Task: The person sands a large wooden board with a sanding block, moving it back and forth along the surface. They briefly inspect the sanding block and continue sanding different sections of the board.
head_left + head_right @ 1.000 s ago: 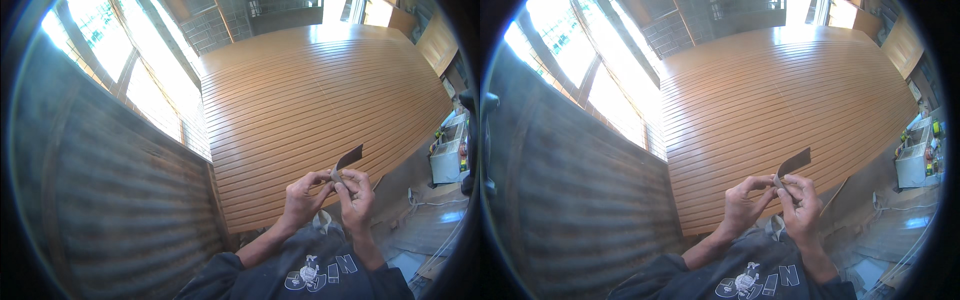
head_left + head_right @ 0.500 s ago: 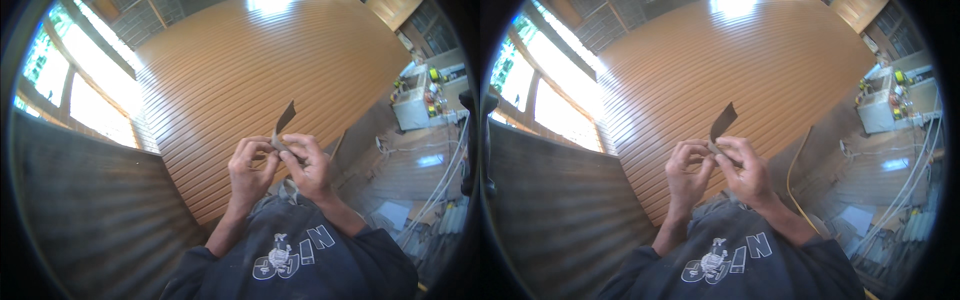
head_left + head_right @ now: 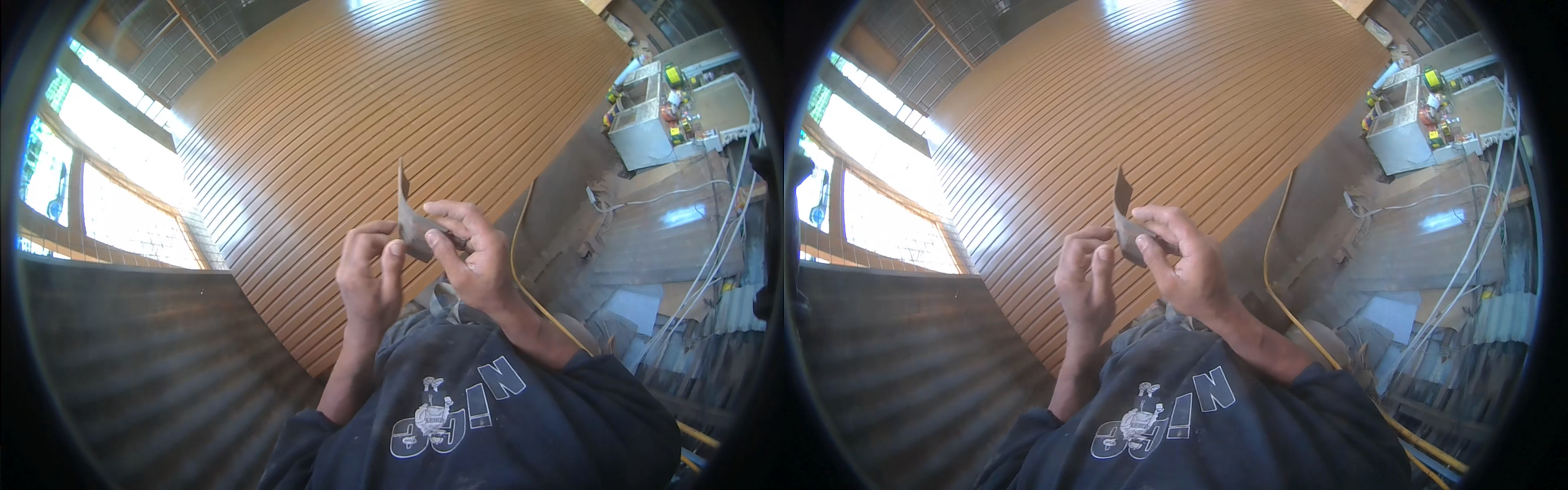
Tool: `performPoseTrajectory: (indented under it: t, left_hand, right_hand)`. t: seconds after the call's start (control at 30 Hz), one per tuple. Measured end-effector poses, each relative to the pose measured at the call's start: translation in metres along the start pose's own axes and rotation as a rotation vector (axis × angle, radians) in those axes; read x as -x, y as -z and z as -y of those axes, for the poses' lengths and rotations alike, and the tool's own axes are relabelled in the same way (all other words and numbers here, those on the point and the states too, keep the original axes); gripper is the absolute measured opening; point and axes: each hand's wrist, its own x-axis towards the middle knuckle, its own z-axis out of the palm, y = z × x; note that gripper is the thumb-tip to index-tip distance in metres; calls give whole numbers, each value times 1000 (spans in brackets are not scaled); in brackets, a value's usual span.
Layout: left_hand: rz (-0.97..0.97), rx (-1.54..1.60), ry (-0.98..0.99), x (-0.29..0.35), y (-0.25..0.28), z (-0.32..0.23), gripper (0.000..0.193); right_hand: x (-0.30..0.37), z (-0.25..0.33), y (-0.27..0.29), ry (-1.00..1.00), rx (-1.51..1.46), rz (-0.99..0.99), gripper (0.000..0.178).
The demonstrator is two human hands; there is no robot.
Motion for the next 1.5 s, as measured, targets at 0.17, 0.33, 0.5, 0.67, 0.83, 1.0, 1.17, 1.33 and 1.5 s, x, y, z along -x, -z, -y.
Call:
performPoseTrajectory:
  t: [0.17, 0.33, 0.5, 0.67, 0.83, 1.0, 1.17, 1.33, 1.5]
  left_hand:
    - [130, 962, 792, 1, 5, 17, 74]
    - [70, 1128, 685, 6, 7, 19, 74]
    - [142, 845, 652, -1, 4, 2, 59]
    - [146, 700, 706, -7, 11, -20, 48]
    - [141, 611, 621, 23, 6, 3, 33]
    - [206, 227, 668, 83, 13, 62, 28]
    - [200, -410, 730, 124, 37, 124, 42]
    - [-26, -537, 825, 149, 42, 167, 57]
    - [-1, -836, 773, 174, 46, 182, 81]
  right_hand:
    - [5, -5, 6, -57, -148, 189, 29]
    - [12, -26, 6, -223, -512, 306, 36]
    - [-7, -46, 16, -296, -796, 253, 59]
    - [-19, -34, 3, -214, -658, 405, 81]
    - [-4, -45, -28, -297, -648, 376, 89]
    - [-14, -115, 1, -272, -274, 256, 91]
    - [-133, -190, 145, -80, 1220, 38, 82]
    - [-207, -260, 249, -61, 1690, -134, 69]
    - [-171, -283, 230, -131, 1631, -190, 81]
